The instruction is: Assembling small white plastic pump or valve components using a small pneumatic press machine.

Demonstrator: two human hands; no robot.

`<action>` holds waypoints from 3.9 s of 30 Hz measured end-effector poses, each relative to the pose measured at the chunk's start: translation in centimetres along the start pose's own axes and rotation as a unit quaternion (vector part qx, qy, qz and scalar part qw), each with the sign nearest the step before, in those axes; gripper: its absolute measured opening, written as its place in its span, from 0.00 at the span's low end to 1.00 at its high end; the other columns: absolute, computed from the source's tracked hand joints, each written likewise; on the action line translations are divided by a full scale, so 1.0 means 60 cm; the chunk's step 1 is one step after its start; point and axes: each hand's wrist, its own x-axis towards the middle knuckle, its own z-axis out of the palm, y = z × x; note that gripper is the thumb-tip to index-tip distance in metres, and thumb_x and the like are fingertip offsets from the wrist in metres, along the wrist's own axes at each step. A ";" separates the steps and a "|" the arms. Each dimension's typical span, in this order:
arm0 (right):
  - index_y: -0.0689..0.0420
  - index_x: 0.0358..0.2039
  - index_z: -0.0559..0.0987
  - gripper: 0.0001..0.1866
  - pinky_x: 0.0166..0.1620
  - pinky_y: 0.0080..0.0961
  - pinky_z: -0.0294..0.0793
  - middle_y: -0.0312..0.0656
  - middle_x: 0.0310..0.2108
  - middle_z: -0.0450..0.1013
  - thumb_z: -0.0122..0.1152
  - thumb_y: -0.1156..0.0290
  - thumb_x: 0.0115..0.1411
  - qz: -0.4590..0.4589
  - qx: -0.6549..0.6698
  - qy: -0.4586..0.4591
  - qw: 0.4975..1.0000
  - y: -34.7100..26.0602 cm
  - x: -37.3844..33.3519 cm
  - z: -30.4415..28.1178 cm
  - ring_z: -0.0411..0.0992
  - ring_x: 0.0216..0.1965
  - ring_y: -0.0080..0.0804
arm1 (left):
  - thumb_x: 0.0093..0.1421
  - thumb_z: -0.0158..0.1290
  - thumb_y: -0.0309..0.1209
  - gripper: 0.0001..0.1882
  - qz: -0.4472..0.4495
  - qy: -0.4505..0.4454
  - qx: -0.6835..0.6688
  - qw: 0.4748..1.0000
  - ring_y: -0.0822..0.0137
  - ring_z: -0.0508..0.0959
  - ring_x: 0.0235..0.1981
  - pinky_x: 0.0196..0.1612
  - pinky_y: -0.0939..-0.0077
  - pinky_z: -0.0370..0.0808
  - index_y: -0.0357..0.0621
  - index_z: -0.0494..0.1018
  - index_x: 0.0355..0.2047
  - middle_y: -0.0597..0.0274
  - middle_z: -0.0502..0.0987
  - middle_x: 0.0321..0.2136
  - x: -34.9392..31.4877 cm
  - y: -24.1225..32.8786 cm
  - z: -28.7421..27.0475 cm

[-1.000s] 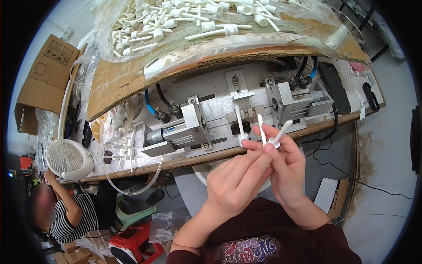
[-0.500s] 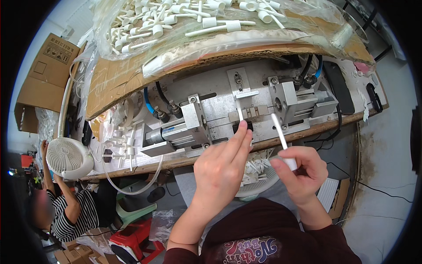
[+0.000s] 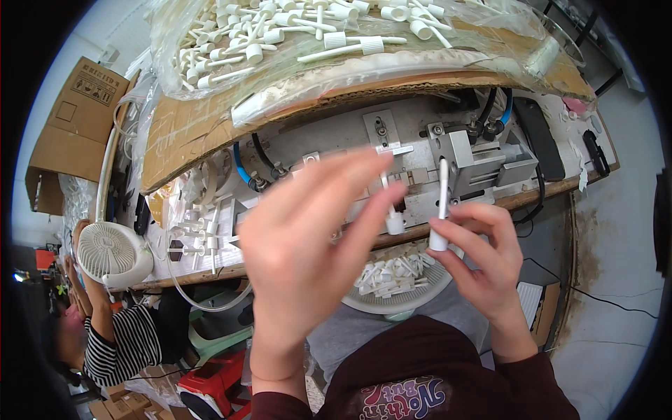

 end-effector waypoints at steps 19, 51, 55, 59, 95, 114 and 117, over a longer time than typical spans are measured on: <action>0.63 0.33 0.79 0.12 0.26 0.20 0.72 0.56 0.50 0.78 0.61 0.73 0.46 -0.161 -0.207 -0.157 0.952 -0.013 0.064 0.046 0.74 0.18 0.22 | 0.57 0.64 0.40 0.18 -0.021 -0.010 0.093 0.995 0.48 0.79 0.36 0.41 0.58 0.76 0.34 0.80 0.30 0.48 0.78 0.30 0.171 -0.091 0.080; 0.68 0.36 0.82 0.45 0.44 0.36 0.78 0.55 0.38 0.80 0.75 0.36 0.32 0.127 -0.232 -0.238 0.934 0.071 0.562 0.151 0.79 0.42 0.46 | 0.45 0.71 0.19 0.22 0.104 0.141 0.041 0.984 0.59 0.83 0.44 0.48 0.68 0.81 0.35 0.78 0.42 0.43 0.80 0.48 -0.014 -0.019 -0.119; 0.72 0.43 0.79 0.37 0.45 0.38 0.78 0.57 0.37 0.80 0.73 0.53 0.39 0.125 -0.176 -0.297 0.930 0.068 0.566 0.163 0.79 0.42 0.48 | 0.41 0.75 0.23 0.26 0.061 0.110 0.004 0.992 0.57 0.83 0.43 0.47 0.68 0.81 0.35 0.77 0.41 0.40 0.80 0.48 -0.064 -0.015 -0.122; 0.66 0.45 0.79 0.29 0.46 0.36 0.78 0.54 0.37 0.80 0.69 0.61 0.44 0.028 -0.229 -0.351 0.908 0.081 0.568 0.150 0.79 0.41 0.47 | 0.42 0.73 0.21 0.21 0.035 0.072 -0.041 0.996 0.57 0.83 0.44 0.46 0.68 0.81 0.35 0.79 0.38 0.40 0.80 0.48 -0.101 -0.013 -0.097; 0.64 0.51 0.77 0.17 0.37 0.21 0.79 0.41 0.33 0.78 0.63 0.73 0.62 0.067 0.186 -0.016 0.980 0.117 0.377 -0.040 0.78 0.32 0.24 | 0.49 0.67 0.27 0.16 0.002 -0.093 0.139 0.986 0.65 0.79 0.22 0.28 0.74 0.75 0.41 0.82 0.40 0.58 0.81 0.50 -0.108 0.004 0.075; 0.60 0.43 0.81 0.15 0.45 0.25 0.80 0.45 0.52 0.75 0.69 0.80 0.54 0.035 0.209 -0.039 0.977 -0.017 0.137 -0.046 0.76 0.48 0.31 | 0.50 0.67 0.29 0.16 -0.016 -0.070 0.139 0.988 0.65 0.77 0.19 0.26 0.75 0.75 0.43 0.82 0.41 0.63 0.83 0.48 -0.114 0.002 0.077; 0.62 0.41 0.81 0.16 0.43 0.29 0.79 0.47 0.49 0.75 0.71 0.80 0.51 -0.057 0.063 -0.058 0.995 -0.012 0.101 -0.039 0.77 0.45 0.39 | 0.51 0.67 0.30 0.15 -0.002 -0.041 0.125 0.991 0.65 0.79 0.23 0.27 0.74 0.75 0.42 0.82 0.40 0.62 0.83 0.44 -0.115 0.002 0.078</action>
